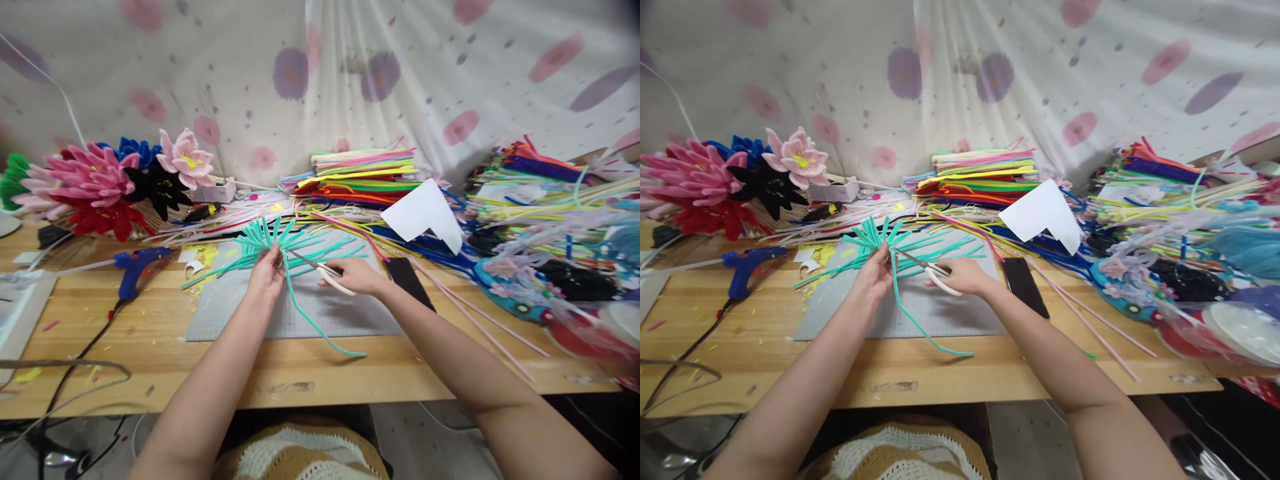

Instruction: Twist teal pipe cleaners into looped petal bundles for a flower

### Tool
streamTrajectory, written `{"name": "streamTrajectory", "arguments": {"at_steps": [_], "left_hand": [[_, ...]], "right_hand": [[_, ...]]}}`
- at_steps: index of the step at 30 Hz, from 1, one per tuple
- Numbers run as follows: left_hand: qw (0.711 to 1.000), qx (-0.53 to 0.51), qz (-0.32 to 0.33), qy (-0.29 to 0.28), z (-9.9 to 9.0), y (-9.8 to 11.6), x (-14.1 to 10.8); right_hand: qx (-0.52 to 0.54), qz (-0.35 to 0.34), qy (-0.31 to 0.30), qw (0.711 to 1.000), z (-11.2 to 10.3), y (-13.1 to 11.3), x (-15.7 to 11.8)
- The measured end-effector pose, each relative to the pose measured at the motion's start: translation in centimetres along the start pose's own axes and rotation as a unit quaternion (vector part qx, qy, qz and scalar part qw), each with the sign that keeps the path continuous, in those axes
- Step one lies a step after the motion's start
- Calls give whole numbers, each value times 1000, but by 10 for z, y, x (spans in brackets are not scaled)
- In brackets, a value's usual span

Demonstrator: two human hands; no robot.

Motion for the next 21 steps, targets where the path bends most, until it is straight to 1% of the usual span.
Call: {"name": "streamTrajectory", "arguments": {"at_steps": [5,8,12,17,21], "left_hand": [[1000,-12,19,5,-5,4,-2],[1000,-10,15,7,-6,5,-3],[999,-14,28,7,-8,9,-4],[1000,-5,29,-1,-9,9,-5],[999,4,33,6,-9,9,-6]], "right_hand": [[38,-5,-29,999,3,-5,2],[48,-5,-32,998,5,-5,4],[58,-12,-45,997,7,-5,6],[54,-26,-52,997,6,-8,10],[41,-25,-45,998,4,-10,11]]}}
Point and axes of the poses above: each hand's wrist, its own x-axis towards the middle knuckle, its own z-axis out of the palm, y = z × x, the point moved 6 cm from there along x, towards the middle knuckle, and after that the axes turned 7 degrees about -y, right-handed, at the moved point
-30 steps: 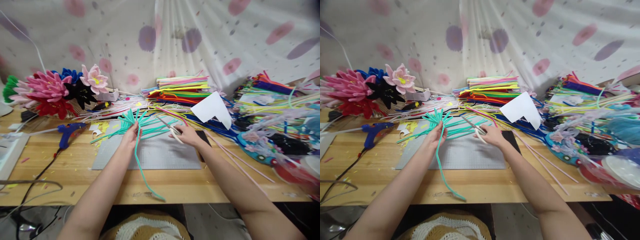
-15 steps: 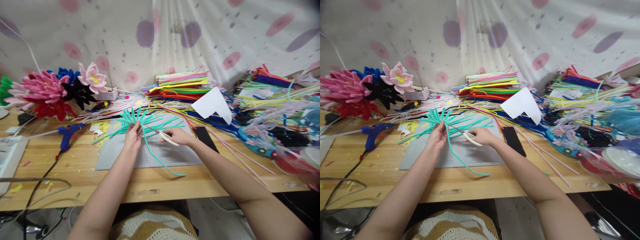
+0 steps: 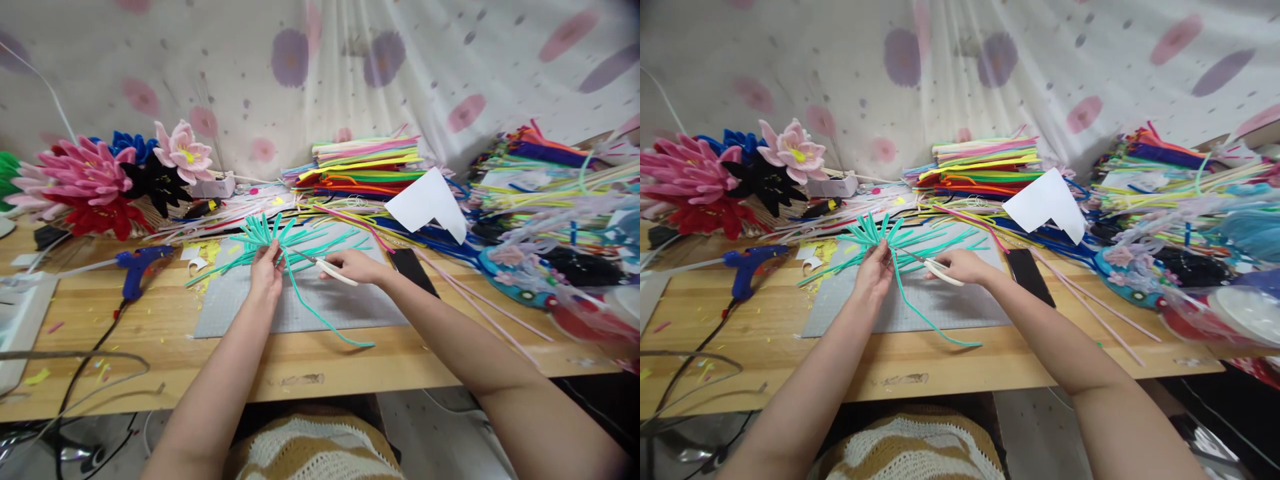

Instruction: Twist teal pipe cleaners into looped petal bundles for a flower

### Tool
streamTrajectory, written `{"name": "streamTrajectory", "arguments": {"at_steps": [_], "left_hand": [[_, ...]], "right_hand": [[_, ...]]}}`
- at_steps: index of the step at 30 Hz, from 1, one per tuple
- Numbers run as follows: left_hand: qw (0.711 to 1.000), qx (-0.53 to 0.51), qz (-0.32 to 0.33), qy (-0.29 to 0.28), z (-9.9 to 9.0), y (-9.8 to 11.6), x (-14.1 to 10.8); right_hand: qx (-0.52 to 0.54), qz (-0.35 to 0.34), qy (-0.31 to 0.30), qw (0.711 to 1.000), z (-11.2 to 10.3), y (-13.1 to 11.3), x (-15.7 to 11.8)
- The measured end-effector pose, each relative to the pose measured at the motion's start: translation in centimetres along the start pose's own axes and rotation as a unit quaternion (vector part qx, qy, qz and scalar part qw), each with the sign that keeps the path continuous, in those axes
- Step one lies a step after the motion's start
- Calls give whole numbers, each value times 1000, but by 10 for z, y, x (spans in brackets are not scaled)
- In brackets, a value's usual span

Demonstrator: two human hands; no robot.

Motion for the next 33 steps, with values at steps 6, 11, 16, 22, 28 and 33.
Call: {"name": "streamTrajectory", "arguments": {"at_steps": [6,11,16,22,28,33], "left_hand": [[1000,9,10,11,-1,-1,1],[1000,-1,13,13,-3,-2,2],[999,27,24,15,-5,-2,3],[999,-18,26,15,-4,-3,3],[999,-14,35,12,-3,-1,0],[999,-28,36,4,-3,-1,1]], "right_hand": [[-16,5,-10,1000,-1,2,1],[-32,5,-21,999,-1,1,3],[-53,5,-22,998,0,0,6],[-65,0,-31,997,3,0,7],[-49,2,-45,998,4,-3,8],[-29,-6,-52,998,4,-3,11]]}}
Point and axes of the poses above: each hand's wrist, its own x-axis towards the middle knuckle, its own z-axis out of the palm, y = z × x, the point moved 6 cm from there along x, towards the middle knuckle, and after that the axes turned 7 degrees about -y, right-handed, at the moved point
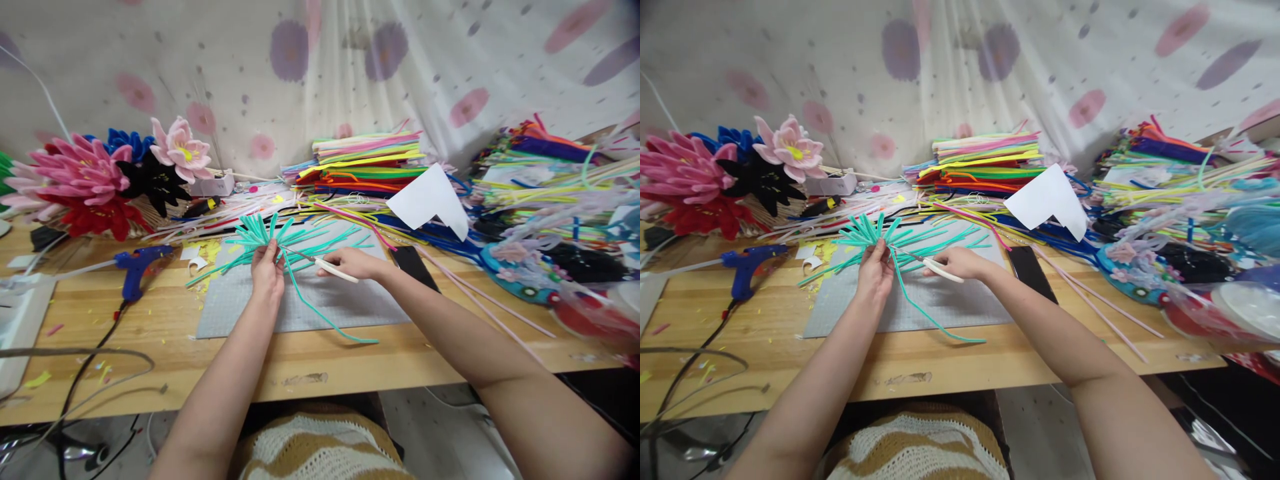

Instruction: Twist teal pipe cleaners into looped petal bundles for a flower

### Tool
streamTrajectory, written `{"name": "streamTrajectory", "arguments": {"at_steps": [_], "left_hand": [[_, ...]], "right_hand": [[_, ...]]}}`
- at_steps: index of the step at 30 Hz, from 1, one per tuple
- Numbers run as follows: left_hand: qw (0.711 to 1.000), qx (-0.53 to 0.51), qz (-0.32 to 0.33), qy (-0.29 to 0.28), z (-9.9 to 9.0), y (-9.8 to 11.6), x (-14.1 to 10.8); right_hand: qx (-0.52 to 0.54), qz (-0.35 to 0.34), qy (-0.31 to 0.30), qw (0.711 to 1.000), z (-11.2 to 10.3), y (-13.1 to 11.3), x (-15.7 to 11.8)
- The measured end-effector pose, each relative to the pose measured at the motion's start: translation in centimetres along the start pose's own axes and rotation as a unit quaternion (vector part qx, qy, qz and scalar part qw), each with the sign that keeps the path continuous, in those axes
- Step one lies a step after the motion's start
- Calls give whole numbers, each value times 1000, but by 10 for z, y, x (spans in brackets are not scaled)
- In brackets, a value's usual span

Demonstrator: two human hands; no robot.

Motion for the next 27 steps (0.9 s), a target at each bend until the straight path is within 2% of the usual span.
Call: {"name": "streamTrajectory", "arguments": {"at_steps": [7,17,27], "left_hand": [[1000,-14,-7,1,-2,2,3],[1000,-27,-7,10,-1,2,1],[1000,22,12,9,-4,0,0]], "right_hand": [[21,2,27,999,1,1,3],[-44,31,73,996,-4,-2,1],[-86,40,81,992,-8,-10,-2]]}}
Point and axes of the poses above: each hand's wrist, its own x-axis towards the middle knuckle, its own z-axis out of the palm, y = z × x, the point moved 6 cm from there along x, towards the middle knuckle, and after that the axes turned 7 degrees about -y, right-handed, at the moved point
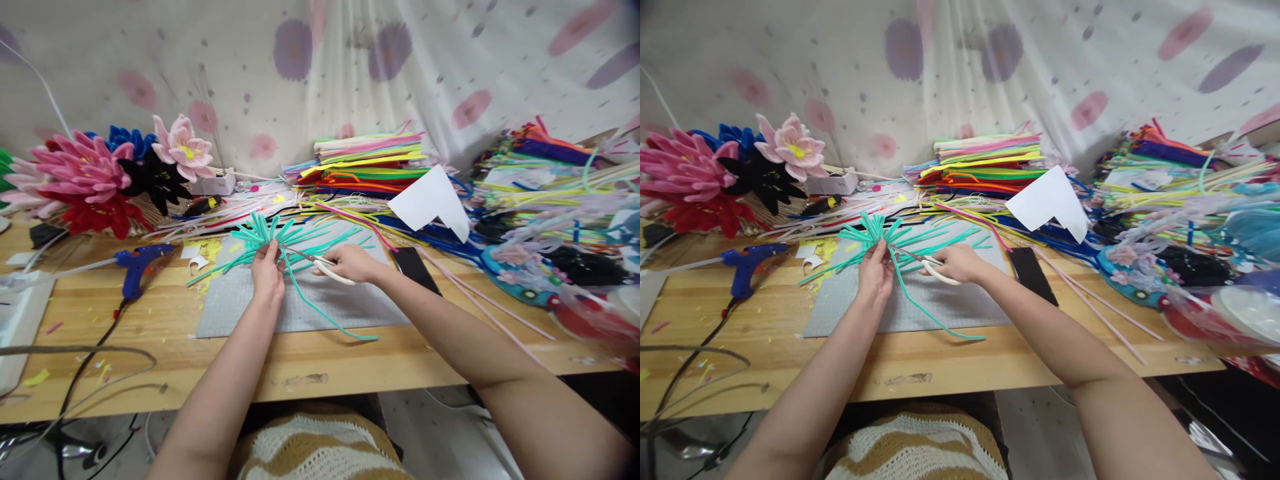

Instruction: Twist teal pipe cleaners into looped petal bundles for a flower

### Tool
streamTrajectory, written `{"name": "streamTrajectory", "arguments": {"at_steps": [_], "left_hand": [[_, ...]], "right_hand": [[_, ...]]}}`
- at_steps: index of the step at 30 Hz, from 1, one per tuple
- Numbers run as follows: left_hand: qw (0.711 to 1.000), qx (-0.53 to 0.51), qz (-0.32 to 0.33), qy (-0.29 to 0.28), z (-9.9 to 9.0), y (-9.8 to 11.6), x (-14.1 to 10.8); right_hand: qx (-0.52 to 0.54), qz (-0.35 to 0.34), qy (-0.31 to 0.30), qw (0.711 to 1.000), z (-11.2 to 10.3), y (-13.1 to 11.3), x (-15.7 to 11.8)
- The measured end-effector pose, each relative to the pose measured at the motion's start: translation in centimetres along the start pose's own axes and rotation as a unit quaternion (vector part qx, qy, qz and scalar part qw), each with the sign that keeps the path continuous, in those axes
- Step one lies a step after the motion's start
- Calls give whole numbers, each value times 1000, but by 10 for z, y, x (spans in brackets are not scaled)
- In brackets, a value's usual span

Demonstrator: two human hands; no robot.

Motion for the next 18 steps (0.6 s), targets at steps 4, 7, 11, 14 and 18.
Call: {"name": "streamTrajectory", "arguments": {"at_steps": [4,7,11,14,18], "left_hand": [[999,37,-4,-18,3,1,-5],[996,84,-15,-38,5,2,-7],[987,154,-23,-42,4,5,-4],[985,168,-26,-38,2,12,1],[984,176,-18,-34,3,23,6]], "right_hand": [[-23,4,9,1000,-2,0,0],[-43,10,11,999,-2,2,-1],[-78,8,9,997,-2,6,-2],[-98,10,-5,995,-4,13,-6],[-111,55,7,992,-15,40,-11]]}}
Point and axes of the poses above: each hand's wrist, its own x-axis towards the middle knuckle, its own z-axis out of the palm, y = z × x, the point moved 6 cm from there along x, towards the middle knuckle, and after that the axes turned 7 degrees about -y, right-handed, at the moved point
